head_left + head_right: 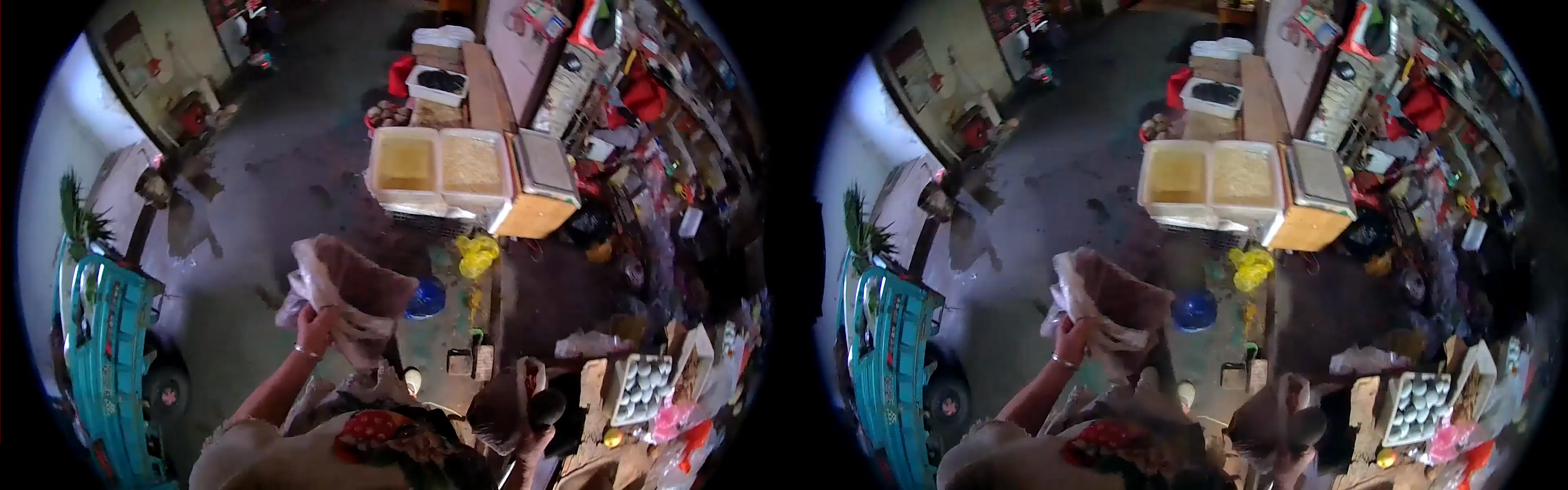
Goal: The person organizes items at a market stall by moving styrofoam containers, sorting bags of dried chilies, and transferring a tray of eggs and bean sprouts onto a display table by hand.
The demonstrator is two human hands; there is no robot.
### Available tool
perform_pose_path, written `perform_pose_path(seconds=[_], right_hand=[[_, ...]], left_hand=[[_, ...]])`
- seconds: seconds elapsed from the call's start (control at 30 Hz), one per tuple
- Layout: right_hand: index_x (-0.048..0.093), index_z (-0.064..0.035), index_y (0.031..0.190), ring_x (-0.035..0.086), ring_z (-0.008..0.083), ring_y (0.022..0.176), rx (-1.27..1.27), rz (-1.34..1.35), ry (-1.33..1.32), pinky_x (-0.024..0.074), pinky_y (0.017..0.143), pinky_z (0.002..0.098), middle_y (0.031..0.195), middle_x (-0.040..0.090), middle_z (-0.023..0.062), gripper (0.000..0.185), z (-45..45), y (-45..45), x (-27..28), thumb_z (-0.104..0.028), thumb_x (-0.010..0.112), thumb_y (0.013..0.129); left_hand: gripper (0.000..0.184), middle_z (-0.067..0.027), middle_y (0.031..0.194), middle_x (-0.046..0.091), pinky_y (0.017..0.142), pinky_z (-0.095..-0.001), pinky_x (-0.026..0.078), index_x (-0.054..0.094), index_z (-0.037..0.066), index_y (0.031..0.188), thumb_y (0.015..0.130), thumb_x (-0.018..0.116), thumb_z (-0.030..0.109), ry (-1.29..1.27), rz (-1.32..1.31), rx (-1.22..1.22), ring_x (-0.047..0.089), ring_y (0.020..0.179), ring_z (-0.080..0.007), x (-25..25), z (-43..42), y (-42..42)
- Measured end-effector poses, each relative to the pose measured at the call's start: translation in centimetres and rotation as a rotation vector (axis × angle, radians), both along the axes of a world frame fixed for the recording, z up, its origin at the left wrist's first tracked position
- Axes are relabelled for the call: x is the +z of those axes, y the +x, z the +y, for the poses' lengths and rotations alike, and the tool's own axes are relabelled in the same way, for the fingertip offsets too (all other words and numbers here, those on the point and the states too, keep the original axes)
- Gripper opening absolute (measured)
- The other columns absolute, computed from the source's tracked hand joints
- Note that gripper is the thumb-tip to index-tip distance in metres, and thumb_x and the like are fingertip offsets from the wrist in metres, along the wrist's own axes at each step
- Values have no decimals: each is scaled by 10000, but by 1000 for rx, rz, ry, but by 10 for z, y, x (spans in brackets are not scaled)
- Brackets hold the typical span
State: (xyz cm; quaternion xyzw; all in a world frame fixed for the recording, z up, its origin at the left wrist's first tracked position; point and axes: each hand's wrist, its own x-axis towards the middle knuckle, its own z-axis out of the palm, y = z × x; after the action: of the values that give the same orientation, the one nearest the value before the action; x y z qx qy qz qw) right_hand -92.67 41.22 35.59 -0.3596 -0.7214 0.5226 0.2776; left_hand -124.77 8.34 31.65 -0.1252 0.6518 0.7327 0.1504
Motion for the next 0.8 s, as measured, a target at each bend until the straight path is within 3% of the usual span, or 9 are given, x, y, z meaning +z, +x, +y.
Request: perform_pose_path(seconds=[0.07, 0.13, 0.23, 0.33, 0.43, 0.57, 0.7, 0.73, 0.8], right_hand=[[610, 7, 852, 529, 99, 707, 39, 97, 18, 437, 681, 253, 772, 602, 12, 171, 3, -33, -18, 12, 596, 681], [600, 3, 825, 516, 91, 689, 244, 88, 42, 431, 649, 253, 756, 593, 5, 146, 6, -75, -14, 13, 601, 679], [590, -1, 798, 502, 84, 672, 452, 82, 69, 424, 616, 252, 740, 584, -2, 122, 6, -135, -28, 13, 605, 677], [579, -20, 769, 489, 73, 662, 308, -115, 21, 414, 583, 259, 729, 573, -13, 123, -5, -202, -63, 27, 615, 660], [586, -23, 781, 498, 75, 677, 344, -20, -102, 422, 588, 263, 736, 576, -13, 141, -32, -276, -75, 28, 622, 654], [608, -27, 817, 522, 81, 695, 439, -261, -40, 435, 610, 265, 751, 584, -14, 188, -80, -374, -22, 37, 627, 642], [603, 13, 805, 557, 131, 586, 465, -133, 130, 453, 527, 301, 688, 612, 63, 170, -125, -467, 15, -59, 624, 653], [606, 7, 818, 571, 137, 608, 473, -130, -35, 470, 552, 298, 693, 615, 65, 166, -133, -486, 27, -47, 627, 662], [611, -7, 832, 551, 104, 644, 487, -110, -32, 460, 582, 272, 729, 610, 30, 181, -138, -520, 27, -6, 644, 654]], left_hand=[[202, -19, 817, 595, 603, -250, 445, 571, 5, 967, 788, 564, 98, 18, -74, 122, 540, 693, -108, -4, -39, -6], [217, -27, 849, 589, 630, -255, 450, 562, 1, 981, 780, 561, 81, -4, 136, 339, 541, 729, -119, -10, -77, -9], [231, -31, 866, 587, 630, -253, 443, 559, -2, 987, 770, 567, 79, 1, 182, 518, 539, 738, -120, 1, -132, -10], [234, -31, 865, 586, 642, -254, 441, 556, -5, 992, 771, 559, 70, -16, 162, 721, 537, 732, -121, -16, -189, -26], [242, -38, 890, 582, 668, -262, 442, 550, -6, 1006, 773, 552, 59, 42, 245, 756, 534, 750, -128, -24, -231, -52], [282, -48, 912, 576, 703, -294, 441, 535, 9, 1024, 759, 582, 90, 44, 203, 796, 531, 780, -152, -56, -307, -86], [320, -64, 961, 571, 732, -300, 433, 528, 3, 1054, 751, 587, 89, -12, 162, 829, 529, 813, -171, -59, -349, -149], [315, -61, 963, 570, 723, -290, 435, 525, -4, 1055, 751, 578, 56, 15, 167, 833, 527, 811, -161, -56, -352, -165], [311, -63, 955, 567, 713, -283, 437, 521, -11, 1052, 746, 560, 30, 39, 173, 876, 522, 802, -153, -26, -332, -206]])
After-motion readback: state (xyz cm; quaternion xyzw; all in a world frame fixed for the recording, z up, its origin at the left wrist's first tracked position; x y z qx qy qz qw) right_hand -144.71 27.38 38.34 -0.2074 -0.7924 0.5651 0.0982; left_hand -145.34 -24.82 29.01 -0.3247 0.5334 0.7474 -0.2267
